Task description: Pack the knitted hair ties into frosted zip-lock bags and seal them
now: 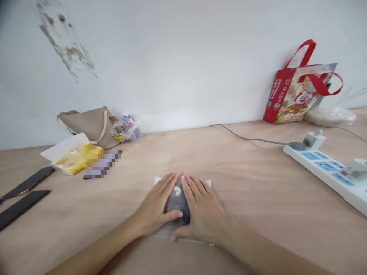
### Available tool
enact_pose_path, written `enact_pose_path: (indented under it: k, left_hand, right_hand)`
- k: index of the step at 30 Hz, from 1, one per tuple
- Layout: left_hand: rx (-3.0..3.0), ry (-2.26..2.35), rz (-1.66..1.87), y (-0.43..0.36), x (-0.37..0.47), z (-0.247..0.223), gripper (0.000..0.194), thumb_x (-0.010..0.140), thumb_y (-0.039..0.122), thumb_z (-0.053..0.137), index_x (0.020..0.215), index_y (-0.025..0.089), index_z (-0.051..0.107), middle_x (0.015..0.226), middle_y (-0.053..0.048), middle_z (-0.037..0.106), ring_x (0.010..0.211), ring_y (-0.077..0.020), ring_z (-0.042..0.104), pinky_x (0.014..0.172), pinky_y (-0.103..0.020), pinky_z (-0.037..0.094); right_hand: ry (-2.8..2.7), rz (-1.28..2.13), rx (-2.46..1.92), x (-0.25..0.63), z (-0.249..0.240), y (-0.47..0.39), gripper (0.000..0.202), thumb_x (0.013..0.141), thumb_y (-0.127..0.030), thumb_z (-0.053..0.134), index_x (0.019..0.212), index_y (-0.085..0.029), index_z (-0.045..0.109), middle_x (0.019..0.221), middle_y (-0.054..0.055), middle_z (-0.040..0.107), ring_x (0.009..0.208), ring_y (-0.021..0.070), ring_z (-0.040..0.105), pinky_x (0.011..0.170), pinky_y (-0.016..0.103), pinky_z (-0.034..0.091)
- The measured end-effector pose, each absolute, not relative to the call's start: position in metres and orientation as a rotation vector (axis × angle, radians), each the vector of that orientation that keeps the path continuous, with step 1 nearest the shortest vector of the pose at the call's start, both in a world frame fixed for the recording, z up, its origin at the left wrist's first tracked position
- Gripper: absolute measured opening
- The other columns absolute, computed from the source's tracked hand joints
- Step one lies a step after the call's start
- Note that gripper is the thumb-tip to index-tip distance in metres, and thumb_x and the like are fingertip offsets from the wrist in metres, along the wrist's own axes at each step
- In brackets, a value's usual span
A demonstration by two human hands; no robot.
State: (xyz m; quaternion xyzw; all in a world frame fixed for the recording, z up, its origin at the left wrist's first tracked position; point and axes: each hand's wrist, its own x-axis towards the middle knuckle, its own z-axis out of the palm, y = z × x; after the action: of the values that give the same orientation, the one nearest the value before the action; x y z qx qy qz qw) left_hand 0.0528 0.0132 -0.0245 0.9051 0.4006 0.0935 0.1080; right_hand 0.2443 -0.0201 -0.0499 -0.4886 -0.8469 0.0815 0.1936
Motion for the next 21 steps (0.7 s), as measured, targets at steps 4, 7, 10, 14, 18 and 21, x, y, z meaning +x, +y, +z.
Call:
enact_pose_path:
  k: [4,7,10,14,18,21]
  left_hand:
    - [2.638,1.213,0.200,0.011,0.042,-0.021,0.104,0.074,0.079,0.035,0.147,0.008,0.015,0.152,-0.020,0.020,0.141,-0.0331,0.017,0.113,-0.054,0.018]
    - [2.654,1.212,0.171,0.010,0.036,-0.020,0.100,0.075,0.076,0.039,0.147,0.011,0.014,0.153,-0.019,0.019,0.141,-0.0321,0.016,0.113,-0.054,0.016]
    - [2.658,1.247,0.154,0.007,0.028,-0.020,0.098,0.078,0.071,0.043,0.148,0.010,0.012,0.153,-0.020,0.017,0.141,-0.0325,0.015,0.112,-0.052,0.021]
    - [2.773,1.304,0.173,-0.005,0.015,-0.020,0.092,0.084,0.062,0.045,0.148,0.016,-0.004,0.151,-0.020,0.021,0.138,-0.0336,0.025,0.107,-0.054,0.030]
    - [2.897,1.391,0.359,-0.035,-0.005,-0.032,0.094,0.086,0.052,0.049,0.145,0.021,-0.018,0.148,-0.018,0.028,0.129,-0.0337,0.041,0.099,-0.049,0.045]
    - [2.871,1.363,0.553,-0.055,-0.017,-0.044,0.092,0.085,0.055,0.049,0.148,0.021,-0.008,0.149,-0.014,0.027,0.128,-0.0335,0.043,0.097,-0.042,0.048]
  right_hand:
    - [-2.368,0.227,-1.436,0.255,-0.059,-0.025,0.125,0.057,-0.088,0.048,0.148,-0.008,0.014,0.149,0.022,0.024,0.138,0.0359,0.021,0.110,0.055,0.020]
    - [-2.378,0.226,-1.466,0.261,-0.062,-0.027,0.118,0.064,-0.083,0.048,0.148,-0.009,0.013,0.150,0.021,0.023,0.139,0.0339,0.018,0.110,0.053,0.019]
    - [-2.385,0.221,-1.479,0.266,-0.062,-0.029,0.113,0.068,-0.081,0.048,0.148,-0.012,0.008,0.151,0.019,0.021,0.139,0.0327,0.016,0.110,0.053,0.018]
    - [-2.393,0.199,-1.481,0.278,-0.062,-0.032,0.107,0.072,-0.077,0.048,0.148,-0.012,0.009,0.150,0.019,0.023,0.138,0.0317,0.020,0.110,0.052,0.019]
    - [-2.374,0.138,-1.467,0.307,-0.065,-0.039,0.090,0.082,-0.066,0.046,0.149,-0.015,0.014,0.149,0.018,0.027,0.137,0.0311,0.026,0.107,0.052,0.028]
    - [-2.134,-0.082,-1.454,0.322,-0.062,-0.045,0.075,0.090,-0.052,0.042,0.149,-0.022,0.008,0.154,0.012,0.018,0.139,0.0324,0.019,0.103,0.055,0.033]
